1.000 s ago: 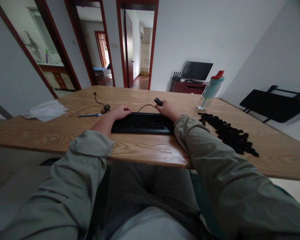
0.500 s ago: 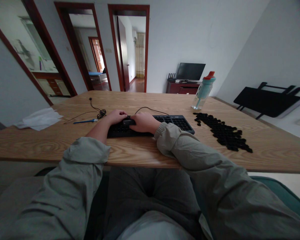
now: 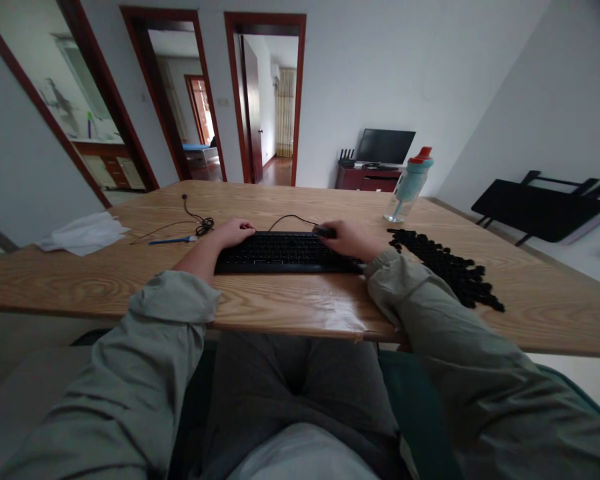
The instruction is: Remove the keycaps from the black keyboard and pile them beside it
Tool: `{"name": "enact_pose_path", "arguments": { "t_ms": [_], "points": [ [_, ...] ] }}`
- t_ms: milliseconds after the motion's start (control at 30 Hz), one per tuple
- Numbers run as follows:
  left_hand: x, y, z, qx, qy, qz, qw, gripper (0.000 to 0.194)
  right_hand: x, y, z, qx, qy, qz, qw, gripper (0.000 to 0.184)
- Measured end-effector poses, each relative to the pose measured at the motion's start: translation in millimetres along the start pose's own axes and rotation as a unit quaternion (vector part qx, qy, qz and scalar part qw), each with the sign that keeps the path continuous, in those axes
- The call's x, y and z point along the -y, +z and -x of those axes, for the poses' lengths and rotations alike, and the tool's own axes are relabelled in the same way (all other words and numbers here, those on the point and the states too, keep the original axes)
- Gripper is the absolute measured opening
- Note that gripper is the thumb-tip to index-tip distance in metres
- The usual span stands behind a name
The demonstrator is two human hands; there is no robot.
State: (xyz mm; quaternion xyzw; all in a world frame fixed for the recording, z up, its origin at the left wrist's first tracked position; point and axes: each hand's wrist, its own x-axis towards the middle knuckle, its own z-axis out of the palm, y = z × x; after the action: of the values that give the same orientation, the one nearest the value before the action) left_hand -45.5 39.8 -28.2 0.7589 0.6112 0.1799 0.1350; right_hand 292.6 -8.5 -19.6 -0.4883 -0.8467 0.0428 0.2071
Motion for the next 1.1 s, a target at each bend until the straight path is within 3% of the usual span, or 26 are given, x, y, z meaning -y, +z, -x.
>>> {"name": "enact_pose_path", "arguments": {
  "t_ms": [133, 267, 667, 867, 967, 1100],
  "points": [
    [5, 1.4, -2, -0.002, 0.012, 0.011, 1.0, 0.032, 54, 18, -15, 0.038, -0.071, 0.095, 0.992, 0.041],
    [8, 2.6, -4, -0.001, 0.017, 0.017, 1.0, 0.033, 70, 26, -25, 0.063, -0.061, 0.153, 0.984, 0.037],
    [3, 0.3, 1, -0.007, 0.01, 0.023, 1.0, 0.032, 38, 15, -16, 0.061, -0.015, 0.136, 0.989, 0.033],
    [4, 0.4, 1, -0.004, 0.016, 0.034, 0.999, 0.031, 20, 1, -13, 0.023, 0.006, 0.112, 0.993, 0.023],
    [3, 0.7, 1, -0.004, 0.019, 0.034, 0.999, 0.032, -6, -17, -7, -0.017, 0.073, 0.093, 0.993, 0.021],
    [3, 1.2, 1, -0.001, 0.019, 0.023, 1.0, 0.033, -63, -45, 16, -0.076, 0.202, 0.089, 0.972, 0.02]
  ]
}}
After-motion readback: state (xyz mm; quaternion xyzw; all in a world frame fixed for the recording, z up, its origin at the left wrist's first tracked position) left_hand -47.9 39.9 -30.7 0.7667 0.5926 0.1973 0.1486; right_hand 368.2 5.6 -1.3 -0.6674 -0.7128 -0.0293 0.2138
